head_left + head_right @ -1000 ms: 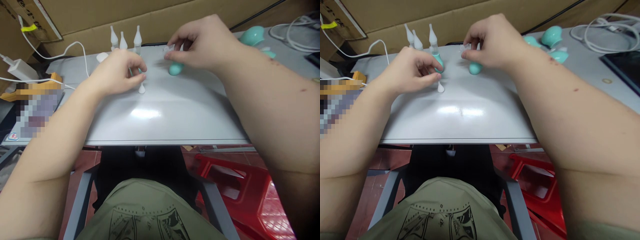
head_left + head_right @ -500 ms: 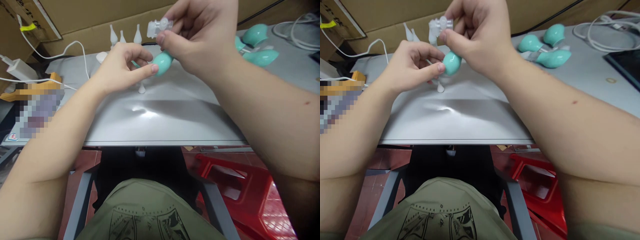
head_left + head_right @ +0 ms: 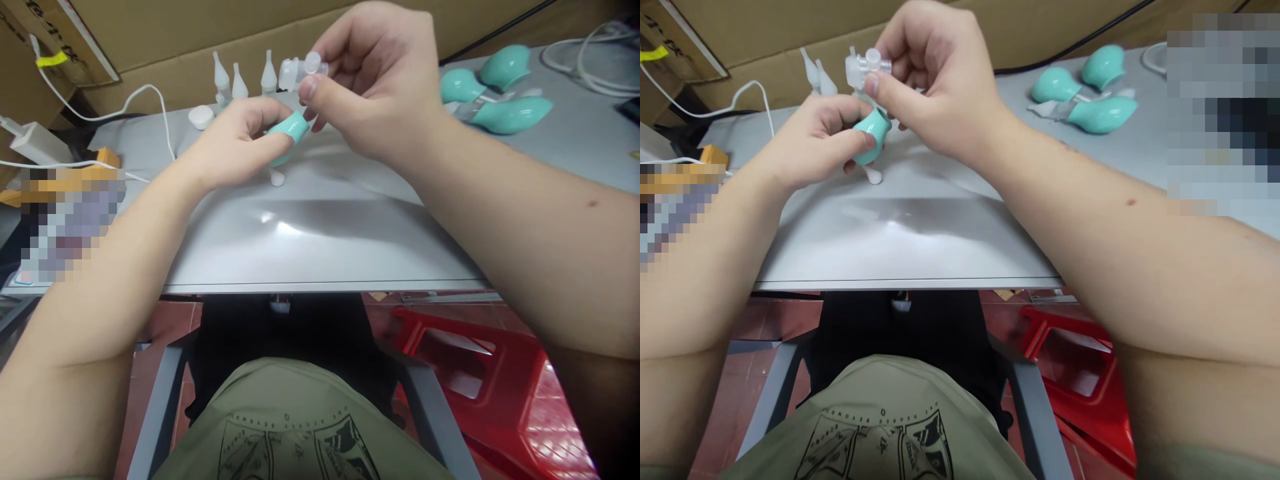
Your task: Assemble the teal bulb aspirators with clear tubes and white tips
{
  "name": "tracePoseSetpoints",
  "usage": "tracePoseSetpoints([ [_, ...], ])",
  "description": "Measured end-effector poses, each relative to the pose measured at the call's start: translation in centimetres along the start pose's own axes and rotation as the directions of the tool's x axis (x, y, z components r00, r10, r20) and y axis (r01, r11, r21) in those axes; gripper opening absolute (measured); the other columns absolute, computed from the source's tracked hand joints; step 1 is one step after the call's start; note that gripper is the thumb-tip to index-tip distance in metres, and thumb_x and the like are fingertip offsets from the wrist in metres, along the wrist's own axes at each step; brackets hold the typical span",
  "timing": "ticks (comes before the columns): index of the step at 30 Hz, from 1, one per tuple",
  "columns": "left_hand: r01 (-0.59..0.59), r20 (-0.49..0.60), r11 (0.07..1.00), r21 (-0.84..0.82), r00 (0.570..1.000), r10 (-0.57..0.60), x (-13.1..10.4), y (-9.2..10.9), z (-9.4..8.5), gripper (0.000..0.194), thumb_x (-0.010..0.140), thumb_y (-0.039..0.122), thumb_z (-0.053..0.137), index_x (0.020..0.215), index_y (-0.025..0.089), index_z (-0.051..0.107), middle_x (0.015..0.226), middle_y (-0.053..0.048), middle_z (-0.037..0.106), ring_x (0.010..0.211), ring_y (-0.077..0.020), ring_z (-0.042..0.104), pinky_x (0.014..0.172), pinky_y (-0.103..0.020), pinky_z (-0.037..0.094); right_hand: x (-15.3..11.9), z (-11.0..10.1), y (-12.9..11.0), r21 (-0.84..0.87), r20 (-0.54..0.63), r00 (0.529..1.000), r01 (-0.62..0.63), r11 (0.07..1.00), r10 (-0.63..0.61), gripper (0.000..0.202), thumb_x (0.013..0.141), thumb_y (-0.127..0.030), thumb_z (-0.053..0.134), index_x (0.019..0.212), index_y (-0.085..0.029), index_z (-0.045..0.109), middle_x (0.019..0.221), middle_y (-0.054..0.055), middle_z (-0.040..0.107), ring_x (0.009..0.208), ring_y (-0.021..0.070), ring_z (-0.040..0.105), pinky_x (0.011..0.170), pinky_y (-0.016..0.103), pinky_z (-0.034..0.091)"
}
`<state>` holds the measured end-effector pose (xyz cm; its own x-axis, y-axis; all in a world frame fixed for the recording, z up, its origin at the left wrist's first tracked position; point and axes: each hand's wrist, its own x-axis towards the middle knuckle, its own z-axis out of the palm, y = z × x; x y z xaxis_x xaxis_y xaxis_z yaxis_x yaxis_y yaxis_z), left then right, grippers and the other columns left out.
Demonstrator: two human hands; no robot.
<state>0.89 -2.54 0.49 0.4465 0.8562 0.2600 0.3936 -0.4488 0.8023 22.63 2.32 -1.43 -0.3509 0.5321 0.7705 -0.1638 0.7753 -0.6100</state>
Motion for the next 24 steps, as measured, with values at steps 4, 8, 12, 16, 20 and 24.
tracePoseSetpoints([
  [4,-0.021,-0.021,0.999,0.025,1.000,0.022,0.0,0.3,-0.3,0.010,0.081,0.025,0.066,0.085,0.023,0.075,0.078,-0.002,0.068,0.062,-0.0177,0.053,0.062,-0.037,0.040,0.3,-0.7,-0.8,-0.030,-0.010,0.996,-0.087,0.996,0.087,0.017,0.098,-0.006,0.084,0.095,-0.016,0.070,0.087,-0.007,0.073,0.072,0.0028,0.070,0.063,0.011,0.058],
  [8,-0.001,-0.028,0.997,0.078,1.000,0.003,0.1,0.0,-0.5,0.006,0.082,0.026,0.070,0.085,0.025,0.075,0.079,-0.002,0.066,0.071,-0.0207,0.058,0.068,-0.037,0.045,0.4,-1.3,-0.7,0.008,0.001,0.993,-0.114,0.993,0.114,0.023,0.093,0.004,0.077,0.093,-0.019,0.077,0.081,-0.009,0.074,0.067,0.0023,0.069,0.062,0.010,0.058],
  [12,-0.006,-0.043,0.985,0.174,0.999,0.014,0.2,-0.4,-0.7,0.005,0.084,0.028,0.068,0.083,0.027,0.073,0.075,-0.001,0.065,0.069,-0.0218,0.056,0.067,-0.038,0.042,0.5,-1.9,-0.1,0.000,0.067,0.988,-0.140,0.990,0.140,0.015,0.087,-0.010,0.083,0.091,-0.025,0.083,0.078,-0.007,0.074,0.064,0.0041,0.070,0.058,0.013,0.059],
  [16,0.015,-0.037,0.988,0.155,0.999,-0.009,0.1,-0.4,-0.8,0.009,0.088,0.031,0.068,0.080,0.028,0.070,0.078,-0.002,0.068,0.068,-0.0222,0.059,0.066,-0.040,0.043,0.3,-2.1,0.1,-0.047,0.127,0.970,-0.204,0.978,0.208,0.011,0.084,-0.022,0.085,0.091,-0.030,0.085,0.076,-0.007,0.073,0.065,0.0032,0.071,0.059,0.010,0.058],
  [20,0.025,-0.030,0.979,0.201,0.999,-0.019,0.1,-0.4,-0.9,0.005,0.086,0.030,0.067,0.080,0.028,0.068,0.072,-0.001,0.064,0.066,-0.0234,0.054,0.063,-0.040,0.038,0.1,-2.1,0.1,-0.059,0.176,0.955,-0.233,0.971,0.240,0.010,0.085,-0.024,0.087,0.093,-0.030,0.085,0.077,-0.008,0.074,0.068,0.0024,0.072,0.061,0.008,0.057],
  [24,0.015,-0.060,0.965,0.262,0.998,0.001,0.2,-0.6,-1.0,0.003,0.084,0.027,0.067,0.083,0.028,0.070,0.079,-0.003,0.069,0.073,-0.0258,0.057,0.069,-0.040,0.039,0.0,-2.2,0.3,-0.055,0.196,0.948,-0.245,0.968,0.251,0.012,0.086,-0.024,0.088,0.095,-0.030,0.085,0.080,-0.008,0.075,0.070,0.0030,0.073,0.063,0.008,0.058],
])
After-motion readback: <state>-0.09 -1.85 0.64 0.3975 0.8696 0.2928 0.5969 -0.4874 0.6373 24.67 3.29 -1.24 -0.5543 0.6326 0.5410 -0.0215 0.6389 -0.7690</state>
